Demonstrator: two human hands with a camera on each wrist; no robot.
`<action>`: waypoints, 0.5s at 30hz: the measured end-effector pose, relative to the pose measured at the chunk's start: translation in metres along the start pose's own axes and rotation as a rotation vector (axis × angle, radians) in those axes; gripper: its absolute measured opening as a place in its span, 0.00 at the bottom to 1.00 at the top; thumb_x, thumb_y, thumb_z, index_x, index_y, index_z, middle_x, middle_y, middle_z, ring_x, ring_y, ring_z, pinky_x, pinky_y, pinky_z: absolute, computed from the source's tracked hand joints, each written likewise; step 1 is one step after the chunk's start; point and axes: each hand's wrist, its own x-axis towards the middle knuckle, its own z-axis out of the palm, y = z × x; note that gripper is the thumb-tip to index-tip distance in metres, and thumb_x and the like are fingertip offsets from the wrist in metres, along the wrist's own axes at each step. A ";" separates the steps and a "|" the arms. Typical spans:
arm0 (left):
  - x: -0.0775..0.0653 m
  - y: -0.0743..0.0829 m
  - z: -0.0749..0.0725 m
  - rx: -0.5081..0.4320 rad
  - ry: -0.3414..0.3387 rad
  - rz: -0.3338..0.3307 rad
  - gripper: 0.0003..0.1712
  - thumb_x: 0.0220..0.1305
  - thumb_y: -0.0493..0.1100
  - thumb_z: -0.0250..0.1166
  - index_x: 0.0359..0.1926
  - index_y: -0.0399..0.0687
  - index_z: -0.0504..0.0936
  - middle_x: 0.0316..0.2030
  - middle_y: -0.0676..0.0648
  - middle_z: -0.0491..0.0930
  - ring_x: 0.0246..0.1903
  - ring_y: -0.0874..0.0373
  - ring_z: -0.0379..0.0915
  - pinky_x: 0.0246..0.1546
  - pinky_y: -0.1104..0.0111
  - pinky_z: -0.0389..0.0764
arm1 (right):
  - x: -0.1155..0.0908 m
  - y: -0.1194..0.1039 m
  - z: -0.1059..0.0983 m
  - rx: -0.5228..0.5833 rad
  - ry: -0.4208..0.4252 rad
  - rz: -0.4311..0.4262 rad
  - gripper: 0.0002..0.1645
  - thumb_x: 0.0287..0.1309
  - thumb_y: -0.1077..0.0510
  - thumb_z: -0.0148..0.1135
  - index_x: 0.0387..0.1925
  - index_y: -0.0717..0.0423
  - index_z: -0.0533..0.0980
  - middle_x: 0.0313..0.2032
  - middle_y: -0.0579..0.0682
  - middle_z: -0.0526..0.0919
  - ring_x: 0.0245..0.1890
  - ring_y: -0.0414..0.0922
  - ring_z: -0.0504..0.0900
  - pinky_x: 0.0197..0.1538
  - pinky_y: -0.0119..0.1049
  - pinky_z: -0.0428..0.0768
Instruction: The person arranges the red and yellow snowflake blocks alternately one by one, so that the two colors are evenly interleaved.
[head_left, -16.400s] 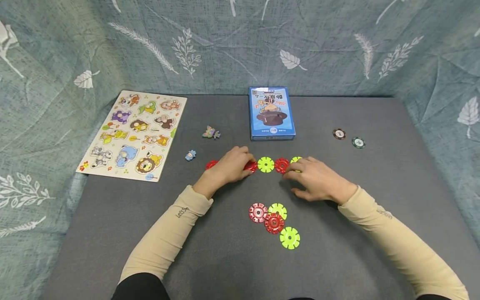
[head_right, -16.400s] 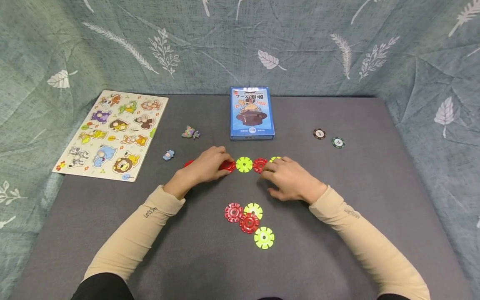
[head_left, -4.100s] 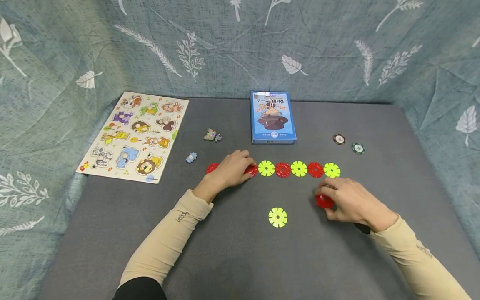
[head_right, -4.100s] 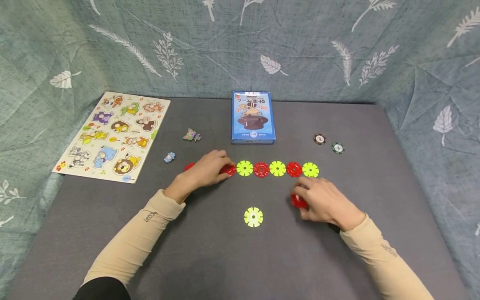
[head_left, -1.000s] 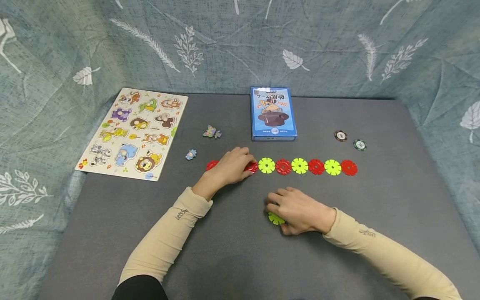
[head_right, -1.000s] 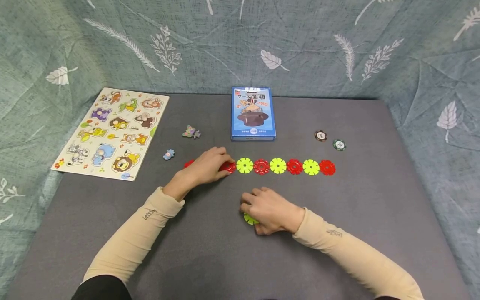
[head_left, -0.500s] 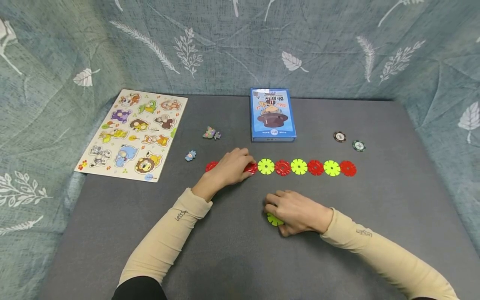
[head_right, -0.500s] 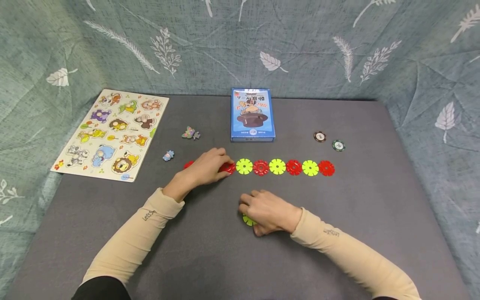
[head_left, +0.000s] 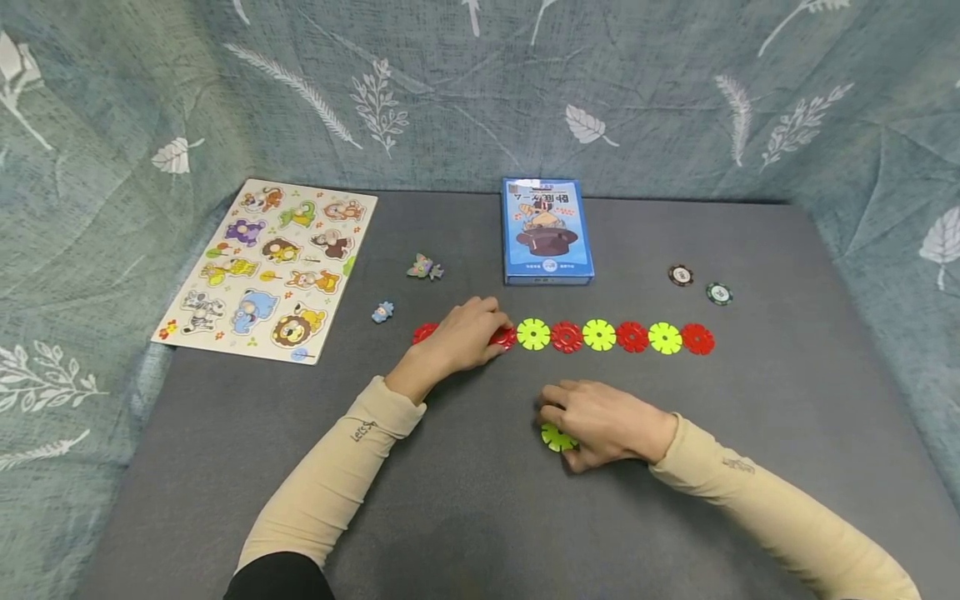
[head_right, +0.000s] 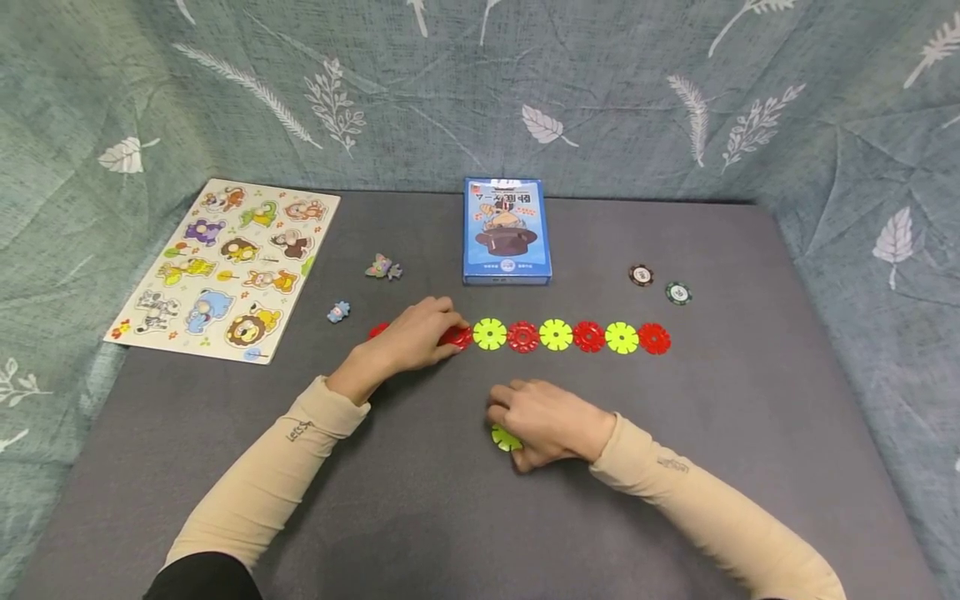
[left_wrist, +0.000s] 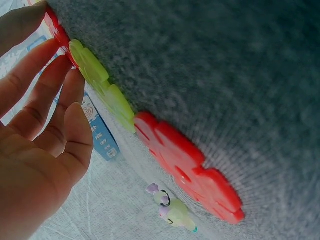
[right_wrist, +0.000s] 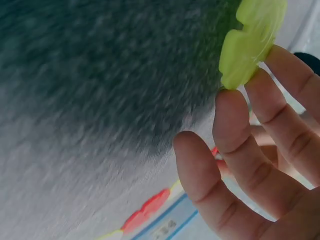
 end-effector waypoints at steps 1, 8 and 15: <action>0.000 0.000 0.000 -0.001 0.004 0.000 0.18 0.64 0.46 0.65 0.53 0.47 0.82 0.44 0.45 0.77 0.44 0.50 0.72 0.45 0.57 0.76 | -0.002 0.001 -0.001 0.011 0.009 0.013 0.21 0.36 0.53 0.71 0.37 0.53 0.79 0.36 0.47 0.78 0.31 0.40 0.73 0.37 0.34 0.77; 0.000 0.000 0.000 -0.006 0.008 0.001 0.18 0.63 0.46 0.66 0.53 0.46 0.82 0.45 0.45 0.78 0.45 0.50 0.72 0.45 0.57 0.76 | -0.025 0.009 -0.008 0.033 0.038 0.126 0.21 0.36 0.54 0.71 0.37 0.54 0.79 0.37 0.46 0.78 0.33 0.39 0.75 0.38 0.34 0.78; 0.000 0.001 0.000 -0.013 0.003 0.001 0.18 0.63 0.46 0.66 0.53 0.47 0.82 0.44 0.45 0.78 0.45 0.50 0.72 0.45 0.57 0.76 | -0.057 0.021 -0.011 0.018 0.090 0.218 0.21 0.34 0.57 0.71 0.37 0.54 0.79 0.36 0.45 0.78 0.32 0.38 0.76 0.37 0.34 0.78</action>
